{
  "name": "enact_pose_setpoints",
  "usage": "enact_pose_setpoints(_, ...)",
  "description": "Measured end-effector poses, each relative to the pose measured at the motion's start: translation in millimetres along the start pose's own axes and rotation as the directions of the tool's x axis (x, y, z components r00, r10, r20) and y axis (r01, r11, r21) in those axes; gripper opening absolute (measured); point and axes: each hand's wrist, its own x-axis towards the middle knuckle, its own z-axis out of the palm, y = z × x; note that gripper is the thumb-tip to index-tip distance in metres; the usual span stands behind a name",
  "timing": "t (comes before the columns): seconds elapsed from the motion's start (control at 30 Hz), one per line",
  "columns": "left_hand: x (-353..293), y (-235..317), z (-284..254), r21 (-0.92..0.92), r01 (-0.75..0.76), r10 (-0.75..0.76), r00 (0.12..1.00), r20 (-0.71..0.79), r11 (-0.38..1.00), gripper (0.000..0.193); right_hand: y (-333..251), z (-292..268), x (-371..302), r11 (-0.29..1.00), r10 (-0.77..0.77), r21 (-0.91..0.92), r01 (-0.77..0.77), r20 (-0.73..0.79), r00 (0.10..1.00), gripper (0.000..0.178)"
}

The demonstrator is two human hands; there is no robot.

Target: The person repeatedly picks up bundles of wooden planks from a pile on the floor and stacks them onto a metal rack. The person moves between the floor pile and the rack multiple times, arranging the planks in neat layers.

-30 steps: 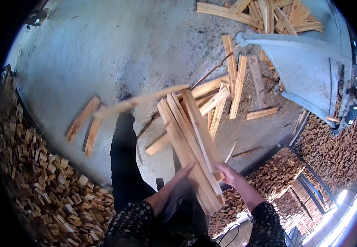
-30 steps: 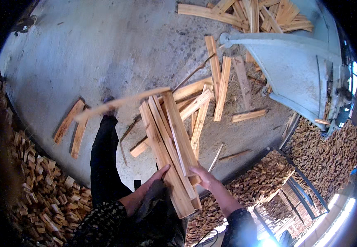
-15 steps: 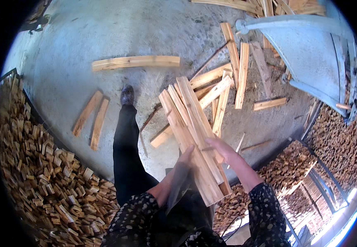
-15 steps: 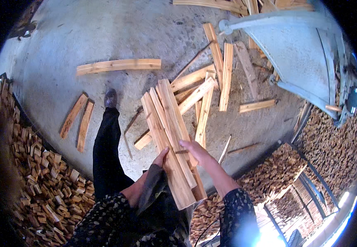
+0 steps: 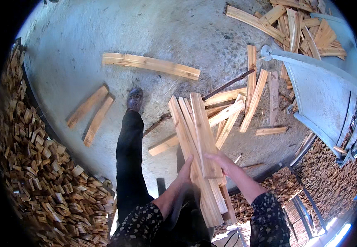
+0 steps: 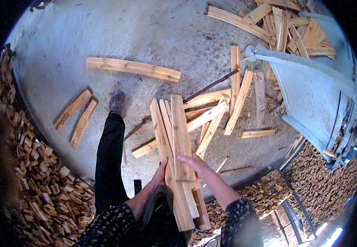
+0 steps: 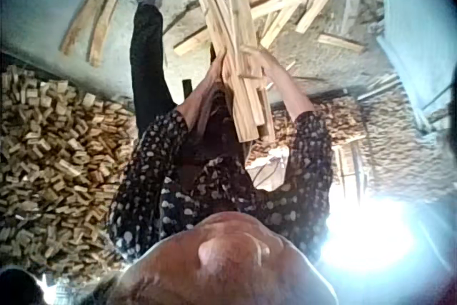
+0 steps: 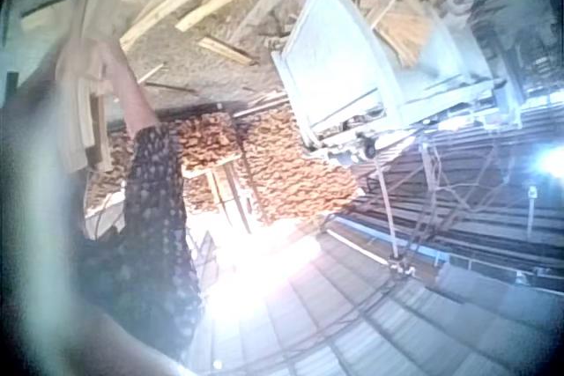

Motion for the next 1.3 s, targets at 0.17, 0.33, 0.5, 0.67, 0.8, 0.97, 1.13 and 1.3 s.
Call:
enact_pose_setpoints(0.17, -27.2, -1.5, -11.0, 0.228, -0.161, 0.155, 0.987, 0.044, 0.960, 0.057, 1.0, 29.8, -44.4, 0.985, -0.167, 0.041, 0.167, -0.005, 0.986, 0.062)
enact_pose_setpoints(0.33, -107.7, -9.7, 17.0, 0.318, -0.230, 0.204, 0.972, 0.114, 0.920, 0.058, -21.9, 65.2, -148.3, 0.968, -0.241, -0.076, 0.237, -0.046, 0.969, 0.050)
enact_pose_setpoints(0.5, -198.2, 27.4, 78.5, 0.201, -0.453, 0.364, 0.858, 0.362, 0.869, 0.078, -88.4, 144.7, -267.2, 0.433, -0.761, -0.523, 0.734, 0.224, 0.608, 0.061)
enact_pose_setpoints(0.67, -328.7, 105.4, 158.2, -0.044, -0.651, 0.540, 0.587, 0.603, 0.758, 0.056, -178.3, 252.6, -362.1, 0.222, -0.865, -0.428, 0.876, 0.329, 0.380, 0.064)
enact_pose_setpoints(0.8, -442.7, 143.2, 174.2, -0.280, -0.957, 0.801, -0.107, 0.589, 0.078, 0.079, -223.2, 330.5, -419.7, 0.041, -0.808, -0.321, 0.946, 0.547, 0.220, 0.067)
enact_pose_setpoints(0.97, -551.1, 181.6, 168.2, -0.419, -0.869, 0.768, -0.452, 0.454, -0.263, 0.084, -274.7, 395.5, -447.6, -0.120, -0.630, -0.173, 0.978, 0.775, 0.060, 0.071)
enact_pose_setpoints(1.13, -653.9, 205.1, 170.0, -0.288, -0.837, 0.759, -0.545, 0.356, -0.465, 0.082, -332.1, 483.8, -492.4, -0.143, -0.414, 0.007, 0.990, 0.908, -0.066, 0.080)
enact_pose_setpoints(1.3, -709.5, 247.9, 173.5, -0.303, -0.697, 0.717, -0.695, 0.062, -0.650, 0.079, -401.1, 595.4, -525.6, -0.043, 0.058, 0.266, 0.963, 0.963, -0.263, 0.072)
